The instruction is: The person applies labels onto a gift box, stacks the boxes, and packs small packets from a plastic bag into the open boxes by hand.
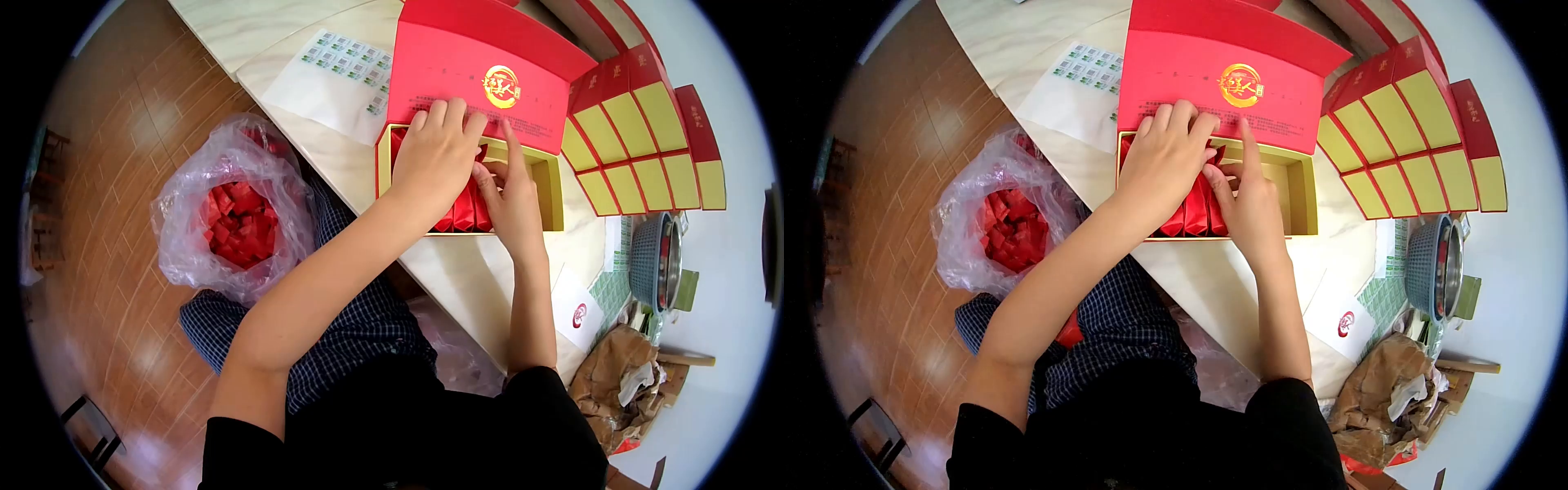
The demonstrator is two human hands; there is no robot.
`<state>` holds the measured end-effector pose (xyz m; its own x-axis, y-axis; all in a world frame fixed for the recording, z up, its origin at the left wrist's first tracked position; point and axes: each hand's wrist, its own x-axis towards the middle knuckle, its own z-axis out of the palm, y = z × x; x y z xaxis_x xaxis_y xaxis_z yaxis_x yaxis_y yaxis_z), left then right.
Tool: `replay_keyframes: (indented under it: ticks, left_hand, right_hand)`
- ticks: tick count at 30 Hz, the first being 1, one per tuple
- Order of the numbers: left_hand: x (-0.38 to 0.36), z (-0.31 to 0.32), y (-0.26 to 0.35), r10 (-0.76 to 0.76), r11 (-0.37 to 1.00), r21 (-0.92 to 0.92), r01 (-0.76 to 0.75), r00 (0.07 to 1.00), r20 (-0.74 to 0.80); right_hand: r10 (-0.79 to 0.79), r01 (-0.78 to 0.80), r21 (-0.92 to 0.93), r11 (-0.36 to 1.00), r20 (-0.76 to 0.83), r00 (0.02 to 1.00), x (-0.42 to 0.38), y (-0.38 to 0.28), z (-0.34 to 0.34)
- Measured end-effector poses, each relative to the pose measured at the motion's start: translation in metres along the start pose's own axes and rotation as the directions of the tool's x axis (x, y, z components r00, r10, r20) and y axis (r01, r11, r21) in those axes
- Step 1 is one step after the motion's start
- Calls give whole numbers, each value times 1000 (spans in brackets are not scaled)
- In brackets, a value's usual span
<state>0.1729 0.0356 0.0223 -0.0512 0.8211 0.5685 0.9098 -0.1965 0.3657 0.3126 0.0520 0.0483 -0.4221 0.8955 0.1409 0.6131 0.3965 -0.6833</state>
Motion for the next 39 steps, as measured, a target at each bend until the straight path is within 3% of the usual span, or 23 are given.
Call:
replay_keyframes:
  ticks: [3, 4, 6, 7, 10, 12, 15, 17, 21, 23, 25, 26, 27, 28, 29, 31, 32, 34, 35, 36, 37, 38, 39]
  left_hand:
    - [3, -9, -1, -2, 998, -59, 6, 997, 73]
    - [2, -13, -2, -6, 998, -57, 10, 998, 64]
    - [-6, -23, -8, -44, 951, -307, 46, 999, 15]
    - [-14, -31, -11, -46, 951, -307, 48, 999, 12]
    - [-52, -57, -17, -274, 851, -497, 171, 951, -144]
    - [-88, -60, -10, -372, 759, -573, 308, 928, 6]
    - [-128, -49, 21, -324, 658, -624, 422, 906, 271]
    - [-131, -46, 27, -323, 663, -627, 410, 912, 255]
    - [-131, -45, 22, -302, 672, -634, 382, 924, 236]
    - [-130, -51, 18, -249, 672, -626, 395, 917, 311]
    - [-134, -60, 7, -228, 548, -734, 401, 916, 330]
    - [-139, -64, -3, -244, 467, -786, 404, 914, 324]
    - [-146, -67, -14, -260, 383, -834, 398, 913, 316]
    - [-158, -67, -23, -369, 445, -834, 325, 915, 160]
    - [-171, -75, -39, -428, 455, -818, 352, 892, 145]
    - [-203, -87, -72, -592, 367, -809, 459, 786, 178]
    - [-222, -88, -89, -678, 336, -786, 518, 713, 180]
    - [-256, -90, -123, -803, 277, -755, 594, 575, 157]
    - [-272, -93, -141, -848, 252, -748, 614, 512, 134]
    - [-288, -96, -159, -861, 261, -735, 626, 496, 116]
    - [-303, -98, -176, -874, 265, -722, 639, 475, 101]
    - [-314, -105, -191, -893, 226, -693, 684, 429, 133]
    - [-323, -113, -204, -911, 184, -660, 728, 378, 163]
  right_hand:
    - [-6, 6, -38, 999, 24, 1000, 1, 5, 1]
    - [65, -66, 27, 997, 7, 998, 1, 5, 1]
    - [119, -108, 170, 980, -57, 991, 0, 12, 5]
    - [115, -105, 168, 980, -56, 992, 0, 10, 4]
    - [138, -138, 1, 990, -87, 987, -1, 17, 4]
    - [129, -132, -60, 989, -57, 990, 0, 15, 3]
    - [167, -157, -114, 981, 89, 982, -4, -17, 10]
    - [113, -94, -219, 971, 77, 991, -5, -23, 17]
    - [174, -139, -303, 943, 92, 980, -1, -23, 27]
    - [99, -80, -336, 939, 39, 994, 1, -29, 32]
    - [204, -158, -458, 875, 51, 978, 6, -36, 30]
    - [280, -213, -626, 750, 9, 960, 7, -46, 30]
    - [109, -116, -630, 768, -51, 993, 5, -43, 30]
    - [-41, -58, -669, 741, -132, 990, 0, -47, 30]
    - [-191, -7, -707, 708, -201, 961, -3, -57, 33]
    - [-428, 231, -554, 800, -258, 866, -12, -90, 48]
    - [-460, 308, -465, 830, -258, 850, -18, -108, 63]
    - [-454, 441, -111, 891, -253, 854, -28, -125, 112]
    - [-581, 577, -72, 814, -127, 804, -26, -136, 141]
    - [-565, 565, 82, 821, -31, 824, -29, -151, 181]
    - [-435, 387, 282, 878, 130, 891, -32, -150, 224]
    - [-399, 324, 261, 909, 324, 858, -31, -145, 265]
    - [-440, 391, 202, 898, 455, 775, -30, -133, 304]
